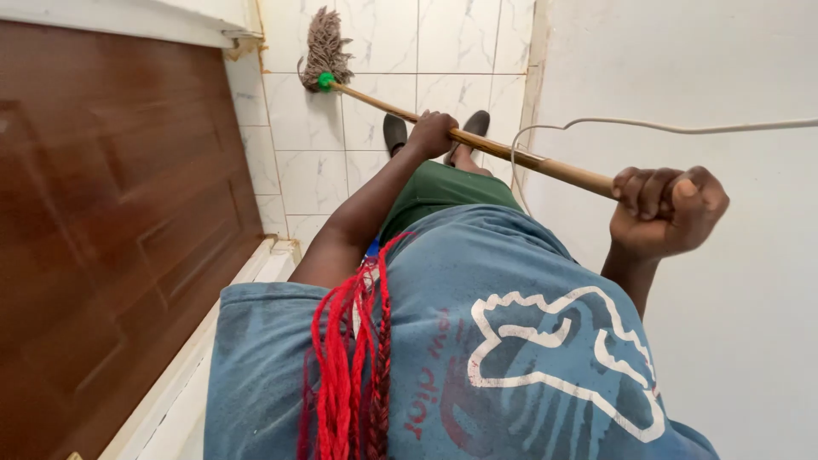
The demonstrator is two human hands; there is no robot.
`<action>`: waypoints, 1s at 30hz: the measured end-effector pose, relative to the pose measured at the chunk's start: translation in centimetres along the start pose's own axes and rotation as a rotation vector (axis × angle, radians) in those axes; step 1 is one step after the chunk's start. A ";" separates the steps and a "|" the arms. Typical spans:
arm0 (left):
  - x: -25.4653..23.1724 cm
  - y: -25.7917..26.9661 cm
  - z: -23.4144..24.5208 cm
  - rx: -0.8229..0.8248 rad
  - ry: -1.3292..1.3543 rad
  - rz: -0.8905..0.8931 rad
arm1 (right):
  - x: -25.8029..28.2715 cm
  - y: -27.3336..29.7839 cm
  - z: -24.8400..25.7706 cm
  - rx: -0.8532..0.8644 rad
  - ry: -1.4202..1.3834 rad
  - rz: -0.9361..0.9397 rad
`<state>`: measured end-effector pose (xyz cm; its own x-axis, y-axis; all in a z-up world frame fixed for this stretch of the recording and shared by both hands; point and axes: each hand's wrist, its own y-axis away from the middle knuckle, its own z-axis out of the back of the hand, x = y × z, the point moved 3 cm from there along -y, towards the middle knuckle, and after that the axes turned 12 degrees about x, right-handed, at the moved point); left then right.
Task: The recorder is mopping the tiled floor in a hallway or entryway using a mop and a bucket of water.
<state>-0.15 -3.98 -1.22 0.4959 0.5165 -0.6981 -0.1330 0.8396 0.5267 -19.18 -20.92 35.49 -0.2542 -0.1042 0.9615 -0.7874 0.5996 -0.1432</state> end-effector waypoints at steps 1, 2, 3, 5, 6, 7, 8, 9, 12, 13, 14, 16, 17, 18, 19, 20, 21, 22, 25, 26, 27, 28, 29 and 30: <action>-1.4 -1.0 -0.6 -0.045 0.038 -0.033 | 1.0 0.2 0.8 -0.024 0.030 0.032; -2.9 -2.0 -1.2 -0.087 0.076 -0.063 | 2.0 0.4 1.8 -0.051 0.058 0.062; -4.9 -2.7 -1.3 -0.073 0.076 -0.071 | 2.9 0.6 3.1 -0.065 0.065 0.060; -8.8 -4.3 -0.6 -0.042 0.008 -0.114 | 4.6 0.7 4.9 0.007 0.114 0.108; -9.8 -5.7 -1.0 -0.031 0.004 -0.125 | 5.0 1.0 5.6 -0.007 0.122 0.110; -10.9 -7.0 -1.2 -0.057 0.029 -0.143 | 5.5 1.4 6.2 -0.004 0.180 0.130; -12.0 -8.1 -1.5 -0.080 0.056 -0.158 | 6.1 1.6 6.6 0.000 0.237 0.145; -12.7 -9.3 -1.9 -0.067 0.054 -0.166 | 6.4 1.9 7.1 -0.014 0.243 0.142; -15.8 -12.4 -2.2 -0.062 0.124 -0.183 | 7.0 2.9 8.2 -0.061 0.258 0.186; -17.4 -12.7 -1.6 -0.088 0.093 -0.189 | 7.2 3.4 8.3 -0.100 0.310 0.204; -19.0 -13.2 -0.8 -0.116 0.064 -0.196 | 7.4 3.7 8.4 -0.137 0.360 0.224; -21.3 -15.5 -1.1 -0.112 0.006 -0.196 | 7.3 4.3 8.7 -0.235 0.393 0.218; -22.2 -16.5 -1.1 -0.117 -0.050 -0.187 | 7.1 4.6 8.7 -0.322 0.418 0.211; -21.8 -18.8 -3.4 -0.108 -0.060 -0.191 | 7.1 4.9 8.6 -0.336 0.414 0.213; -21.6 -20.9 -5.6 -0.126 -0.138 -0.251 | 7.2 5.2 8.5 -0.373 0.464 0.193; -21.2 -23.3 -7.2 -0.154 -0.219 -0.311 | 7.1 5.0 8.4 -0.403 0.509 0.180; -22.2 -22.7 -6.3 -0.155 -0.233 -0.314 | 7.2 4.4 8.3 -0.411 0.501 0.188; -23.1 -21.9 -5.9 -0.078 -0.175 -0.303 | 7.7 3.9 7.9 -0.369 0.623 0.198; -24.0 -20.0 -4.7 -0.028 -0.106 -0.309 | 7.9 2.9 7.3 -0.388 0.755 0.221; -24.0 -19.5 -4.1 -0.052 -0.086 -0.326 | 7.9 2.5 7.3 -0.446 0.768 0.231; -23.6 -19.1 -3.2 -0.059 -0.094 -0.326 | 7.8 2.0 6.5 -0.446 0.762 0.241; -23.1 -18.4 -2.7 -0.046 -0.070 -0.323 | 7.7 1.6 5.8 -0.423 0.748 0.231; -22.6 -17.7 -2.3 -0.033 -0.045 -0.321 | 7.5 1.3 5.2 -0.401 0.734 0.220; -22.4 -16.9 -1.9 -0.037 -0.050 -0.317 | 7.5 1.0 4.6 -0.399 0.728 0.224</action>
<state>-10.64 -29.44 4.54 0.5592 0.2202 -0.7993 0.0039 0.9634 0.2682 -24.52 -24.77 41.50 0.1513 0.5026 0.8512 -0.4704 0.7940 -0.3852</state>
